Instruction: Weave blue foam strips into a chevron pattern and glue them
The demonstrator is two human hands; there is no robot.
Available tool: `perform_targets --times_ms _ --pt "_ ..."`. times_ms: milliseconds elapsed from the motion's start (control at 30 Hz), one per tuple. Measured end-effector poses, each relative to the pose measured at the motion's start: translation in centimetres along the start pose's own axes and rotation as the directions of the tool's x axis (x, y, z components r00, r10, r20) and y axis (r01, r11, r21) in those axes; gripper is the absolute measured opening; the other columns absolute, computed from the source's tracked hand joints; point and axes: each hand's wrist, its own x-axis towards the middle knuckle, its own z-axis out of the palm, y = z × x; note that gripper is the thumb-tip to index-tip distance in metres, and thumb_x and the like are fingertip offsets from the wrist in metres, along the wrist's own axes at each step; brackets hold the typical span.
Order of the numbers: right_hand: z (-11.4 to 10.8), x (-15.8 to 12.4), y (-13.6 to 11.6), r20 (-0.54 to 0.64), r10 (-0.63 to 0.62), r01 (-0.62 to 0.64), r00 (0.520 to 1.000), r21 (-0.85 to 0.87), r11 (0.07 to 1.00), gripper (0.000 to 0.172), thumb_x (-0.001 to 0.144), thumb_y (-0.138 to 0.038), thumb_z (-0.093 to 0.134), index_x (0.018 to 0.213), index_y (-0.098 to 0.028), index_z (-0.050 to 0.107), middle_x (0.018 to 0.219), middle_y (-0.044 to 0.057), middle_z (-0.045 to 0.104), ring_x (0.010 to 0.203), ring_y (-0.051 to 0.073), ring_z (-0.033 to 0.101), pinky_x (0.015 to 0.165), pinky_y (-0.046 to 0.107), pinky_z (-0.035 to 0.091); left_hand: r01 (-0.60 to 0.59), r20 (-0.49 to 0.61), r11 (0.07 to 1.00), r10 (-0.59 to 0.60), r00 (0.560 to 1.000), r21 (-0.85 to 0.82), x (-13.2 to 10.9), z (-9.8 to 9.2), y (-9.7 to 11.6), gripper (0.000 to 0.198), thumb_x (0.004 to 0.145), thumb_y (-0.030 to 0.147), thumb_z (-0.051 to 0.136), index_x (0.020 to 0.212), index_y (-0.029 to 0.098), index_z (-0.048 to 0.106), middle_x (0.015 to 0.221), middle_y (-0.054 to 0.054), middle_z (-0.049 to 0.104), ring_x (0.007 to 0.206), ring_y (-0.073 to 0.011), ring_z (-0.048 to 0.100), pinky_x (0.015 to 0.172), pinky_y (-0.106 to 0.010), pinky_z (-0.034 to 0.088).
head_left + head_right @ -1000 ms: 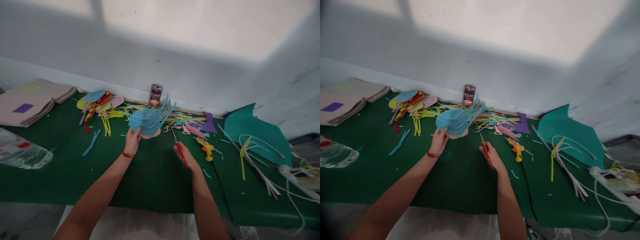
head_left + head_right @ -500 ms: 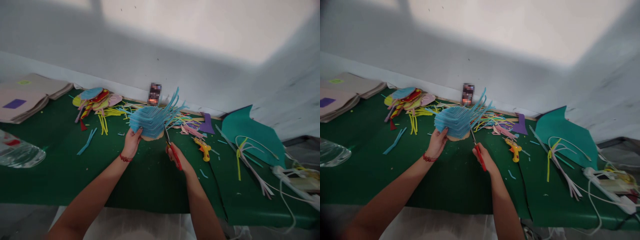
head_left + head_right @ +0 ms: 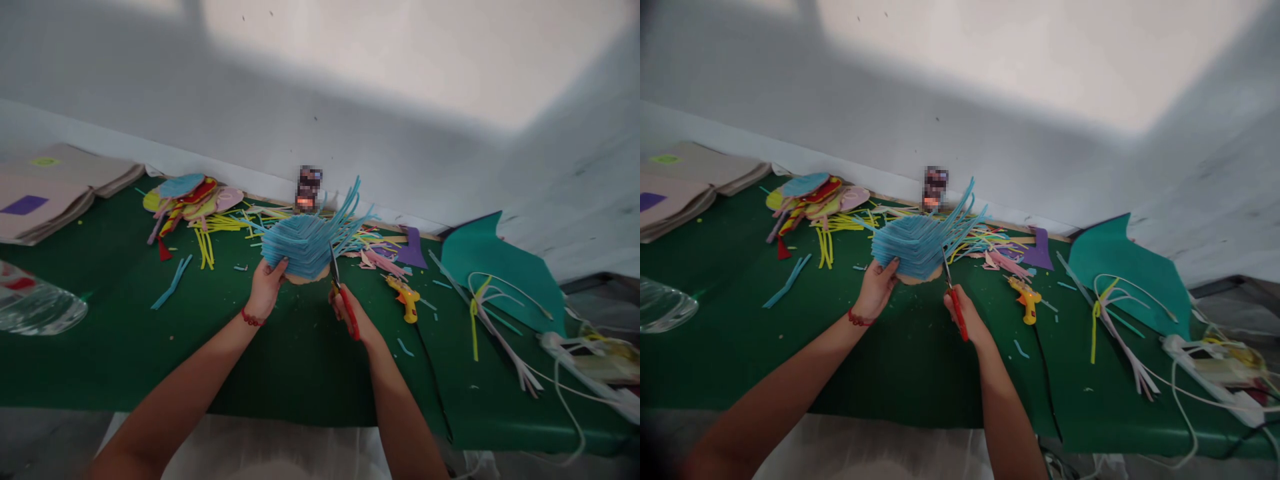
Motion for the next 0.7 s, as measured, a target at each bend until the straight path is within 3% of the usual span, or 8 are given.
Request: perform_targets --times_ms 100,300,500,700 --pt "0.02 0.00 0.11 0.045 -0.022 0.023 0.999 -0.029 0.999 0.044 0.083 -0.067 0.040 0.086 -0.023 0.045 0.064 -0.004 0.041 0.049 0.010 0.040 0.048 0.026 0.037 0.007 -0.001 1.000 -0.007 1.000 0.012 -0.05 -0.04 -0.16 0.047 0.067 0.035 0.077 0.109 0.017 0.063 0.108 -0.008 0.069 0.097 -0.0234 0.066 0.085 -0.036 0.053" --pt "0.20 0.02 -0.10 0.008 -0.001 0.001 1.000 -0.044 0.999 0.042 0.084 -0.065 0.039 0.084 -0.023 0.043 0.063 -0.005 0.039 0.049 0.010 0.038 0.049 0.026 0.035 0.044 -0.014 0.998 -0.043 0.999 0.045 -0.14 -0.14 -0.78 0.051 0.064 0.036 0.079 0.108 0.017 0.063 0.107 -0.009 0.070 0.098 -0.0240 0.065 0.083 -0.035 0.053" --pt "0.15 0.18 0.13 0.005 -0.085 0.085 0.996 -0.101 0.991 0.040 0.086 -0.061 0.039 0.090 -0.022 0.046 0.072 -0.003 0.044 0.056 0.011 0.040 0.054 0.027 0.035 0.036 0.006 0.999 -0.036 0.999 -0.007 0.04 -0.16 -0.43 0.045 0.067 0.034 0.077 0.106 0.016 0.064 0.105 -0.008 0.071 0.095 -0.0222 0.066 0.085 -0.035 0.053" --pt "0.17 0.34 0.52 -0.009 -0.074 0.072 0.997 -0.123 0.990 0.040 0.087 -0.061 0.039 0.090 -0.021 0.045 0.071 -0.003 0.044 0.057 0.011 0.040 0.055 0.027 0.035 0.039 0.011 0.999 -0.039 0.999 0.003 0.04 -0.30 -0.66 0.045 0.067 0.033 0.077 0.107 0.018 0.063 0.109 -0.008 0.070 0.099 -0.0226 0.065 0.087 -0.036 0.052"
